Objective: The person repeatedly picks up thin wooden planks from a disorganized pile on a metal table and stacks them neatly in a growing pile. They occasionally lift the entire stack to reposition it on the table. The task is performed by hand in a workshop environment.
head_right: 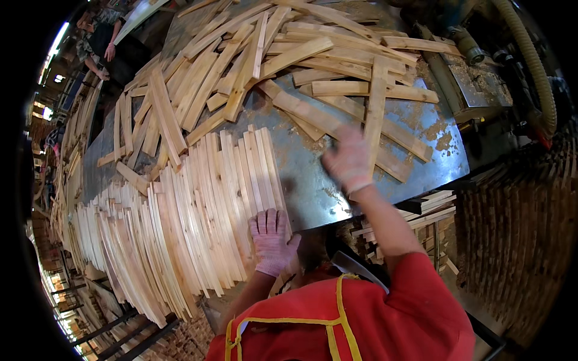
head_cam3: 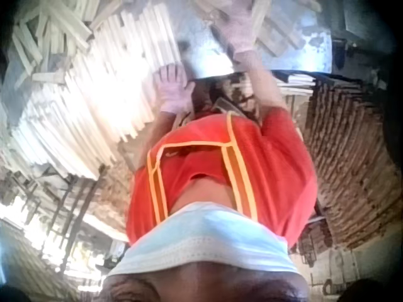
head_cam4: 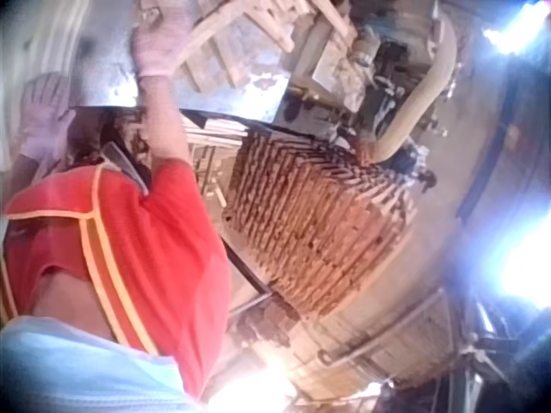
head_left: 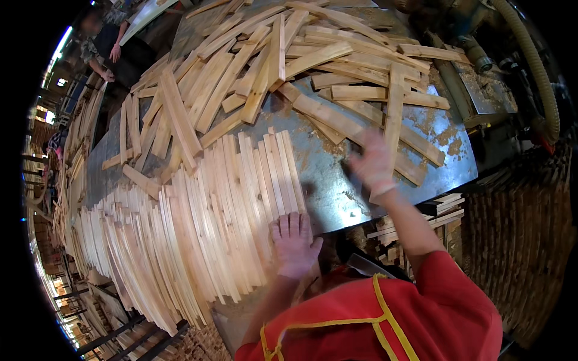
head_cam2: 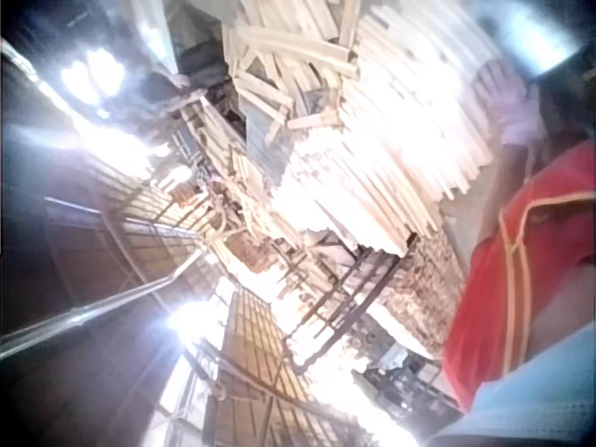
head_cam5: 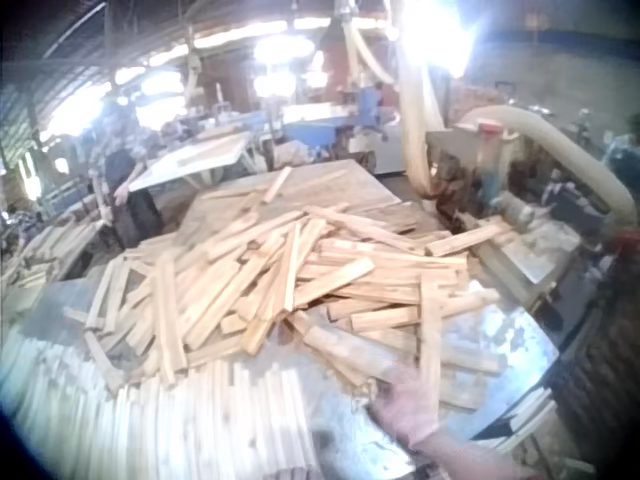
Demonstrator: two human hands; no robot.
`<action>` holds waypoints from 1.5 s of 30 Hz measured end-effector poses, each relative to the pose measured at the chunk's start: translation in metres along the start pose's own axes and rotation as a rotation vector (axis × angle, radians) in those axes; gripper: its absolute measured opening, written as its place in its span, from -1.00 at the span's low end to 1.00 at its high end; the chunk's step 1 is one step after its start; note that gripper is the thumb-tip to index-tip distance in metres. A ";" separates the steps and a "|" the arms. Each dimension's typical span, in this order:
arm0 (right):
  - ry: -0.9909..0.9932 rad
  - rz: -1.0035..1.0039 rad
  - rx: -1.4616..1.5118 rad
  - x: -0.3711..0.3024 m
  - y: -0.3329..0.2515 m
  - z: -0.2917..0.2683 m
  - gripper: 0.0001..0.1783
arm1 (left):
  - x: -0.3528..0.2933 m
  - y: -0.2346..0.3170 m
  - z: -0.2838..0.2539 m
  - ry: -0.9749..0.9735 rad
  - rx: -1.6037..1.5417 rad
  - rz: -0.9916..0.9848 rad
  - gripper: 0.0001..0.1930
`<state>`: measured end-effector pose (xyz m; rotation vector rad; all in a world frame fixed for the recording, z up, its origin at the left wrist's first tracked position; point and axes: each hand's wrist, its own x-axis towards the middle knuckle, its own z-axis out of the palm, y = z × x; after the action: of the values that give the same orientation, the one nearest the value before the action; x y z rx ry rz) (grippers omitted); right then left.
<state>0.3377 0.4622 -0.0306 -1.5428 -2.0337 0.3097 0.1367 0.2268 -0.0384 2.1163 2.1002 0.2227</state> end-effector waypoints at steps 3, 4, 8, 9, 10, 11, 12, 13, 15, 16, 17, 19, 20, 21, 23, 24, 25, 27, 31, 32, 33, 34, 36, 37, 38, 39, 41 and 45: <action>-0.006 0.355 -0.250 0.032 0.071 -0.024 -0.18 | 0.002 0.004 0.000 -0.013 0.004 0.021 -0.20; -0.078 0.435 -0.183 0.036 0.082 -0.026 -0.11 | 0.004 0.003 0.000 0.023 -0.011 0.035 -0.18; -0.114 0.275 0.070 -0.001 0.088 -0.033 0.07 | 0.001 0.004 -0.004 0.051 0.002 0.033 -0.18; -0.186 0.279 0.178 -0.016 0.065 -0.044 0.08 | -0.002 0.004 -0.003 0.057 0.006 0.027 -0.18; -0.258 0.281 0.288 -0.034 0.041 -0.055 0.09 | -0.004 0.002 -0.001 0.067 0.012 0.020 -0.18; -0.282 0.292 0.467 -0.065 0.058 -0.037 0.12 | -0.003 0.003 -0.001 0.076 0.014 0.039 -0.18; -0.380 0.359 0.638 -0.080 0.027 -0.043 0.12 | -0.006 0.000 0.000 0.065 0.009 0.031 -0.18; -0.508 0.519 0.789 -0.100 0.014 -0.036 0.07 | -0.005 0.000 0.001 0.056 -0.001 0.038 -0.17; -0.573 0.431 0.710 -0.128 0.002 -0.007 0.03 | -0.004 -0.003 0.003 0.052 -0.003 0.056 -0.15; -0.797 0.429 0.639 -0.112 -0.046 -0.030 0.10 | -0.012 -0.009 0.010 0.052 0.006 0.041 -0.14; -0.815 0.279 0.436 -0.116 -0.050 -0.018 0.04 | -0.012 -0.008 0.010 0.057 0.011 0.058 -0.12; -0.966 0.255 0.294 -0.116 -0.061 0.016 -0.03 | -0.016 -0.003 0.012 0.067 -0.067 0.050 -0.10; -0.983 0.157 0.252 -0.110 -0.059 0.020 -0.05 | -0.019 0.000 0.013 0.072 -0.106 0.041 -0.09; -1.001 0.057 0.211 -0.098 -0.059 0.021 -0.07 | -0.023 0.002 0.011 0.056 -0.069 0.038 -0.09; -0.864 0.006 0.254 -0.077 -0.042 0.024 -0.11 | -0.026 0.008 0.005 0.029 0.001 0.037 -0.08; -0.712 0.043 0.336 -0.062 -0.020 0.020 -0.13 | -0.025 0.010 0.000 0.006 0.015 0.027 -0.09; -0.588 0.059 0.083 -0.039 -0.009 0.005 -0.17 | -0.026 0.011 -0.004 -0.002 0.007 0.020 -0.09; -0.315 0.031 -0.302 -0.008 0.037 -0.020 -0.22 | -0.022 0.013 -0.007 -0.021 -0.012 0.034 -0.10; -0.496 0.161 -0.293 0.009 0.078 -0.040 -0.13 | -0.018 0.016 -0.012 -0.062 -0.043 0.024 -0.11; -0.533 0.153 -0.184 0.002 0.067 -0.044 -0.17 | -0.020 0.014 -0.010 -0.051 -0.046 0.018 -0.10; -0.551 0.250 0.113 -0.017 0.059 -0.042 -0.12 | -0.022 0.014 -0.008 -0.040 -0.052 0.017 -0.09; -0.560 0.347 0.407 -0.039 0.051 -0.041 -0.06 | -0.022 0.015 -0.006 -0.026 -0.061 0.015 -0.08; -0.814 0.544 0.600 -0.072 0.017 -0.043 0.03 | -0.021 0.017 0.006 -0.019 -0.085 -0.029 -0.07; -0.877 0.468 0.559 -0.095 0.024 -0.018 -0.02 | -0.014 0.019 0.008 -0.011 -0.095 -0.035 -0.06; -0.948 0.346 0.468 -0.101 0.006 -0.014 -0.08 | -0.008 0.021 0.008 0.000 -0.108 -0.048 -0.06; -1.033 0.180 0.362 -0.103 0.010 0.009 -0.13 | 0.002 0.027 0.004 0.013 -0.118 -0.051 -0.06; -0.985 -0.135 0.247 -0.081 0.023 0.051 -0.25 | 0.016 0.036 -0.001 0.020 -0.110 -0.051 -0.06; -0.286 -0.162 -0.074 0.042 -0.002 0.056 -0.48 | 0.027 0.039 -0.007 0.050 -0.124 -0.057 -0.13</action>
<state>0.2973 0.5099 -0.0631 -1.4319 -2.4003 0.4157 0.1734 0.2531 -0.0231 1.9980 2.1117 0.3923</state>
